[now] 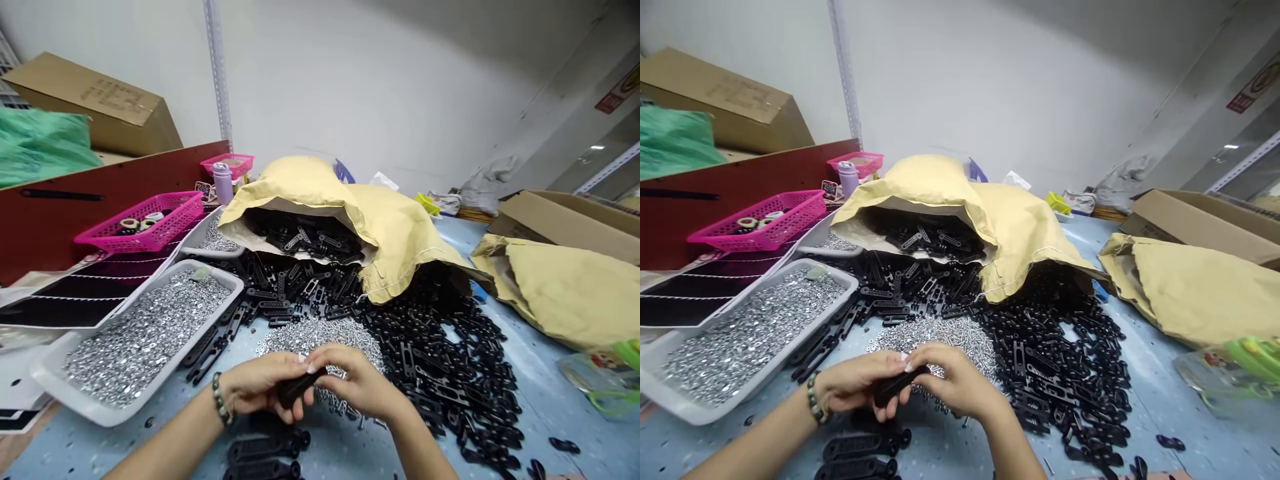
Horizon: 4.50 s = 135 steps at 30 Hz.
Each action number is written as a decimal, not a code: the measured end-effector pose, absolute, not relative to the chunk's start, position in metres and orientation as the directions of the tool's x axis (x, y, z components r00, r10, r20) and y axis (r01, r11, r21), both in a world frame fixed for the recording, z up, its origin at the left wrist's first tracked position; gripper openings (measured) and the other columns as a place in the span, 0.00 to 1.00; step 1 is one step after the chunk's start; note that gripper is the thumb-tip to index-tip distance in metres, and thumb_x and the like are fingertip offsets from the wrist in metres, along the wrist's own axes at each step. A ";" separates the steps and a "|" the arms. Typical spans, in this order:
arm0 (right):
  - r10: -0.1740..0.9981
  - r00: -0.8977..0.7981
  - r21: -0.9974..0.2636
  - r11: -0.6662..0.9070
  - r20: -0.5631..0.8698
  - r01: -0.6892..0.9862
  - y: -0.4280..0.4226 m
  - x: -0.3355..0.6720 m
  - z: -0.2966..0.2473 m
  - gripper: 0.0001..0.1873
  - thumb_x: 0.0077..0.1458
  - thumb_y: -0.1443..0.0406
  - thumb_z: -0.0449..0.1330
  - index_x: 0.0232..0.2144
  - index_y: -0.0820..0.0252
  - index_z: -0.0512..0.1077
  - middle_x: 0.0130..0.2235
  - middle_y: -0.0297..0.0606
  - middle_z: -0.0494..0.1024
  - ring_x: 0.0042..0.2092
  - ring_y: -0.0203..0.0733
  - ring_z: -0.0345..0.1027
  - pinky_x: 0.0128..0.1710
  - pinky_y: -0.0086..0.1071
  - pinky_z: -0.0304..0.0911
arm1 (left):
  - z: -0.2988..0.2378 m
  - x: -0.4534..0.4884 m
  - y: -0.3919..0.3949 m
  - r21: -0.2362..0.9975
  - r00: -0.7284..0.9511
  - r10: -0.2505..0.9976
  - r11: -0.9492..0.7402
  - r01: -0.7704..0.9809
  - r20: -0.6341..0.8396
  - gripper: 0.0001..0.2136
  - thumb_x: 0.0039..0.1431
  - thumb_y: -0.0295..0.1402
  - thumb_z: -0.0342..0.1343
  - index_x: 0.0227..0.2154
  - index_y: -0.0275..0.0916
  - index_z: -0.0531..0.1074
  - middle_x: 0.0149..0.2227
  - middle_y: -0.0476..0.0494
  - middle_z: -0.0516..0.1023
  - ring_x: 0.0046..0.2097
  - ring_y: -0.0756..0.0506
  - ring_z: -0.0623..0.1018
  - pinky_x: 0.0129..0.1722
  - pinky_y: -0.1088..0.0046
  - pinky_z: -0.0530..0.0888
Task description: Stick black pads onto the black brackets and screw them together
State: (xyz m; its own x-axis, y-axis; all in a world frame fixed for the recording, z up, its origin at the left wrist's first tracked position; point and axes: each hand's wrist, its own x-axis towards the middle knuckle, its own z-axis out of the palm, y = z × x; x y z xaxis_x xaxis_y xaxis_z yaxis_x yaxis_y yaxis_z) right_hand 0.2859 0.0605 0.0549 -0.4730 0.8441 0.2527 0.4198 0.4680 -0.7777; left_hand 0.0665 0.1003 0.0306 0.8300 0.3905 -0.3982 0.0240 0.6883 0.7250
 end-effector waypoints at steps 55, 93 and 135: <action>0.886 -0.190 -0.519 0.409 0.423 0.750 -0.006 0.248 -0.027 0.12 0.61 0.69 0.51 0.44 0.55 0.69 0.41 0.39 0.76 0.43 0.45 0.68 0.42 0.40 0.66 | 0.018 0.054 0.068 0.623 0.705 0.707 -0.576 0.529 0.054 0.05 0.60 0.30 0.54 0.36 0.42 0.75 0.37 0.44 0.73 0.42 0.41 0.68 0.44 0.65 0.63; 0.892 0.216 -0.683 0.130 0.397 0.718 0.009 0.305 0.001 0.10 0.60 0.61 0.51 0.38 0.58 0.70 0.37 0.41 0.76 0.37 0.41 0.71 0.38 0.34 0.68 | 0.024 0.171 0.120 0.603 0.695 0.703 -0.623 0.499 0.151 0.06 0.63 0.33 0.53 0.39 0.36 0.72 0.46 0.42 0.72 0.48 0.43 0.72 0.48 0.59 0.70; 0.854 -0.314 -0.546 0.510 0.415 0.665 -0.005 0.244 -0.005 0.12 0.61 0.71 0.50 0.44 0.58 0.69 0.41 0.41 0.74 0.43 0.41 0.68 0.42 0.34 0.66 | 0.009 0.047 -0.003 0.451 0.553 0.737 -0.675 0.584 0.387 0.11 0.64 0.26 0.46 0.46 0.39 0.69 0.42 0.42 0.73 0.43 0.43 0.72 0.41 0.64 0.69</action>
